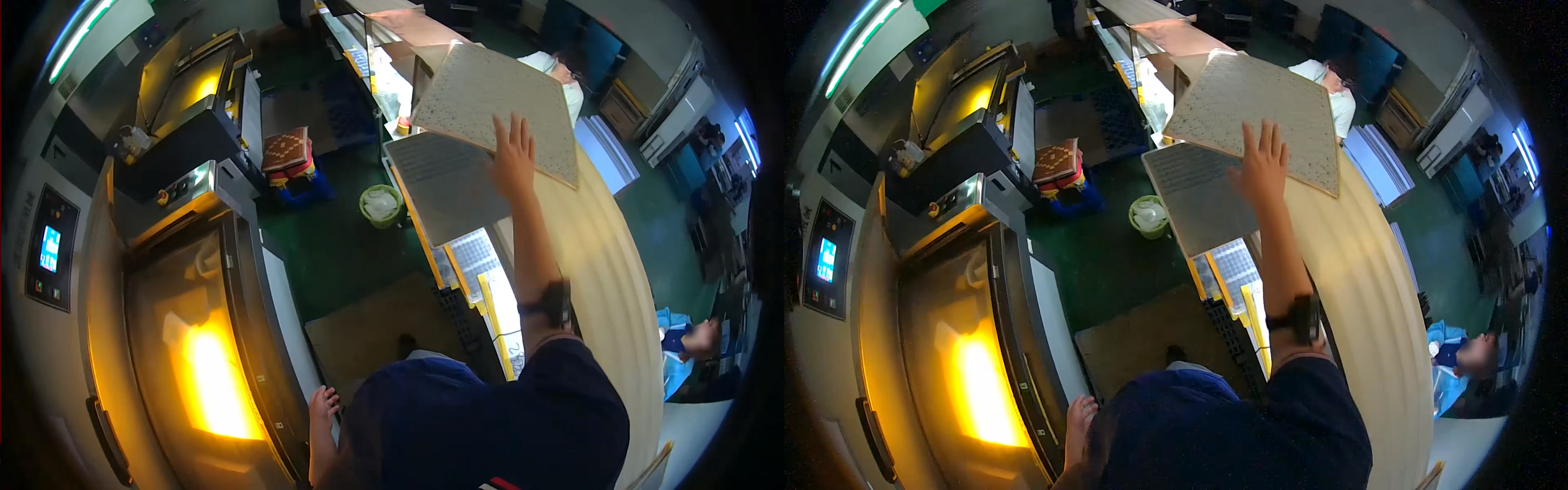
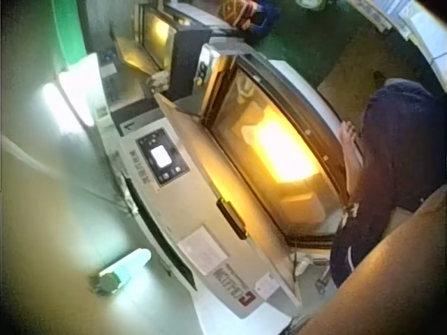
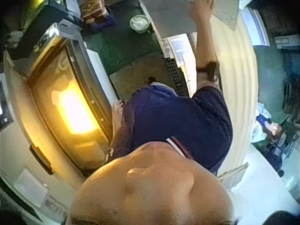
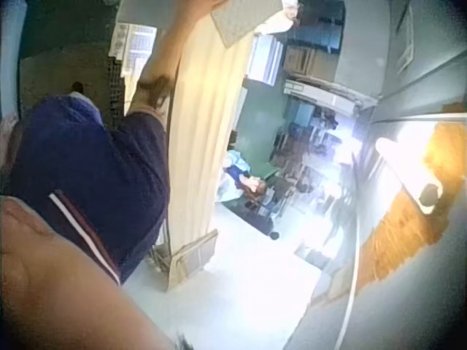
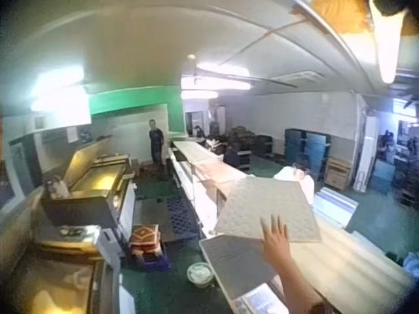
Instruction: Operating an LED exposure machine to process panels, including loading, smoothing with a roller, and unloading.
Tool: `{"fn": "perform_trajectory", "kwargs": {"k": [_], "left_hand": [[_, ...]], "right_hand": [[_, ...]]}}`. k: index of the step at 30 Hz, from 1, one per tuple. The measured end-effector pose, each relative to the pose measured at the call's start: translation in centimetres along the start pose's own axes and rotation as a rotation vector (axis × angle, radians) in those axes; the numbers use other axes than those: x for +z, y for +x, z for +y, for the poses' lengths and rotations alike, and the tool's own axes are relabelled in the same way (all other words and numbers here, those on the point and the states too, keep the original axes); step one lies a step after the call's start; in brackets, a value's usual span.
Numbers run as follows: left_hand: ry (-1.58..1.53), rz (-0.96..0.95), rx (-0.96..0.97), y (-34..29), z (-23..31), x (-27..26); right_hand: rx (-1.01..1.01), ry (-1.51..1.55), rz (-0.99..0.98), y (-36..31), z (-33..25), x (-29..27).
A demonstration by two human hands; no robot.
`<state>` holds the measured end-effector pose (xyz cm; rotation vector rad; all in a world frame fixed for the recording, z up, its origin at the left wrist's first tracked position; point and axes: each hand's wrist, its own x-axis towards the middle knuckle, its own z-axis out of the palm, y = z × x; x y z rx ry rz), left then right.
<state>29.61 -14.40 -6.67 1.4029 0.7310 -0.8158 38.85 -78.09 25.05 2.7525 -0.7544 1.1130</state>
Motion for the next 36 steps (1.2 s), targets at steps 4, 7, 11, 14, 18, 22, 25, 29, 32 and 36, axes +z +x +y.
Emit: {"fn": "perform_trajectory", "kwargs": {"k": [4,7,11,14,18,22,25,29,32,36], "left_hand": [[0.131,-0.120,0.076,0.3,4.9,7.3],[0.355,-0.292,0.275,-0.2,11.6,13.8],[0.350,-0.592,0.483,-5.1,22.5,23.0],[0.036,-0.872,0.372,-10.2,28.3,28.3],[-0.135,-0.939,0.224,-12.4,30.0,30.1],[0.076,-0.677,0.493,-10.6,28.6,26.2],[-0.063,-0.494,0.552,-10.0,27.0,20.5],[-0.280,-0.458,0.737,-8.0,25.3,8.0],[-0.423,-0.161,0.680,-10.6,23.2,-0.6],[-0.620,0.216,0.496,-11.9,18.3,-9.2]], "right_hand": [[0.125,-0.200,-0.224,-0.8,4.7,3.7],[0.019,-0.189,-0.073,-3.5,2.5,2.7],[-0.116,-0.048,-0.056,-10.0,-2.2,-5.1],[-0.157,0.050,-0.135,-15.4,-4.5,-9.7],[-0.267,0.096,-0.204,-19.7,-7.1,-13.4],[-0.339,0.160,-0.196,-20.6,-8.9,-12.8],[-0.396,0.307,-0.248,-21.0,-11.4,-9.0],[-0.542,0.445,-0.389,-21.3,-18.1,-3.8],[-0.692,0.577,-0.477,-20.7,-25.5,-1.7],[-1.031,0.714,-0.578,-20.6,-35.7,0.5]]}}
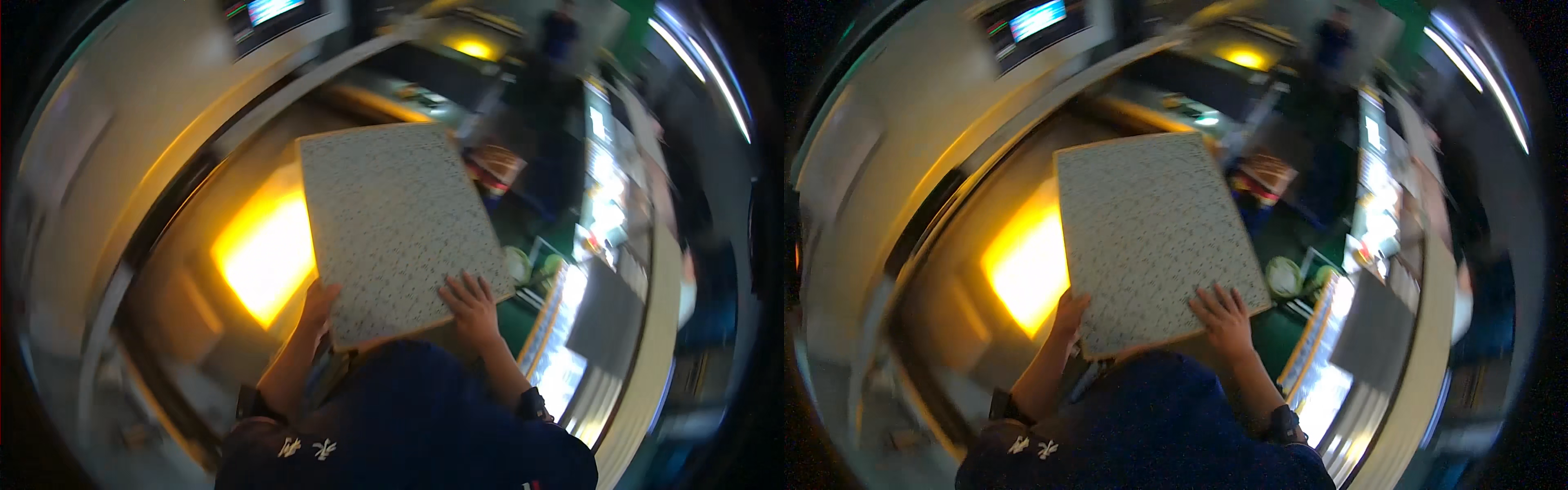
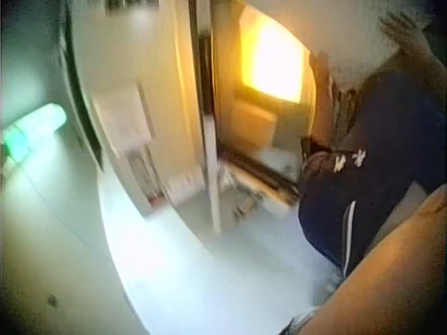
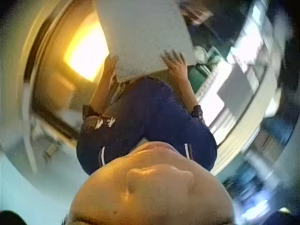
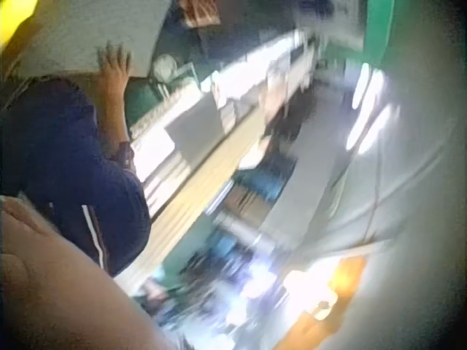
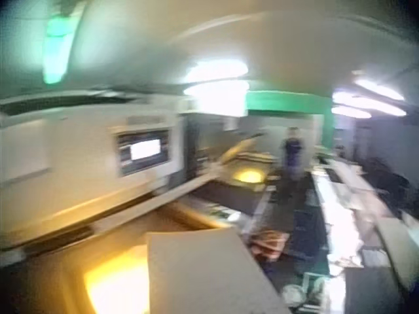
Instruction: Operating an LED exposure machine to process panels, including loading, smoothing with a roller, and unloading.
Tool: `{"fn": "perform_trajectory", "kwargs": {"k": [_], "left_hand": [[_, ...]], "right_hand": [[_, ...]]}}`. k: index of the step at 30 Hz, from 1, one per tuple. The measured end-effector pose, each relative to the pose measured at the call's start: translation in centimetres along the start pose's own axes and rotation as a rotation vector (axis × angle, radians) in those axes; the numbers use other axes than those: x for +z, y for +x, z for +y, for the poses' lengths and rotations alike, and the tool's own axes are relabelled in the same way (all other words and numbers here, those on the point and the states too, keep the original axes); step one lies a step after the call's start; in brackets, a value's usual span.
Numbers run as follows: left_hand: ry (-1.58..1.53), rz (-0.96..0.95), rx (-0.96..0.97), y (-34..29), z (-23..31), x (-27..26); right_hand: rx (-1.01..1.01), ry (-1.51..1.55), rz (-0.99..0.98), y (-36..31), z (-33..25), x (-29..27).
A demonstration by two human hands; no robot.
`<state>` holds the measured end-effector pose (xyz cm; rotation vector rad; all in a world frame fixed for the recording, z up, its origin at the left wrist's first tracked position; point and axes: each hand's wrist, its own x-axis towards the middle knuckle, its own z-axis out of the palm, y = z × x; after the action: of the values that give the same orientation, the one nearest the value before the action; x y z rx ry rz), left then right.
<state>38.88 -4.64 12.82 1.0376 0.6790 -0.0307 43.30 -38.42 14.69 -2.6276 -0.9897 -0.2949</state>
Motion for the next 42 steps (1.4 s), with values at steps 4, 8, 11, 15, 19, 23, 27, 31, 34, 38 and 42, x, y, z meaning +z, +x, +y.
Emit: {"fn": "perform_trajectory", "kwargs": {"k": [4,8,11,15,19,23,27,31,34,38,42], "left_hand": [[-0.366,-0.018,0.184,1.1,-3.7,-10.0],[-0.572,0.142,0.199,2.1,-8.5,-13.3],[-0.386,0.330,0.220,3.4,-7.0,-16.8],[-0.186,0.465,0.201,5.4,-5.8,-18.7],[-0.034,0.749,0.356,5.1,-5.0,-19.1],[-0.240,0.832,0.425,1.4,-9.9,-20.2],[-0.281,0.914,0.288,-3.7,-14.7,-14.0],[-0.258,0.952,0.155,-5.2,-23.3,-8.6],[0.224,0.846,0.126,-3.8,-28.8,-6.1],[0.231,0.829,-0.004,-3.3,-28.3,-1.2],[0.082,0.861,-0.021,-4.8,-30.2,2.0]], "right_hand": [[-0.292,-0.020,-0.099,8.8,-2.4,5.3],[-0.515,-0.027,-0.239,14.1,-2.7,8.9],[-0.533,-0.023,-0.367,18.0,-5.4,11.7],[-0.572,0.001,-0.395,20.9,-5.7,15.5],[-0.624,-0.001,-0.379,24.8,-6.0,19.2],[-0.658,0.086,-0.371,29.5,-6.8,21.1],[-0.658,0.121,-0.344,32.3,-5.3,24.5],[-0.692,0.146,-0.552,32.5,-5.3,26.4],[-0.706,0.149,-0.615,31.5,-3.9,30.6],[-0.649,0.180,-0.485,31.9,-4.2,33.7],[-0.703,0.222,-0.441,32.6,-5.1,34.0]]}}
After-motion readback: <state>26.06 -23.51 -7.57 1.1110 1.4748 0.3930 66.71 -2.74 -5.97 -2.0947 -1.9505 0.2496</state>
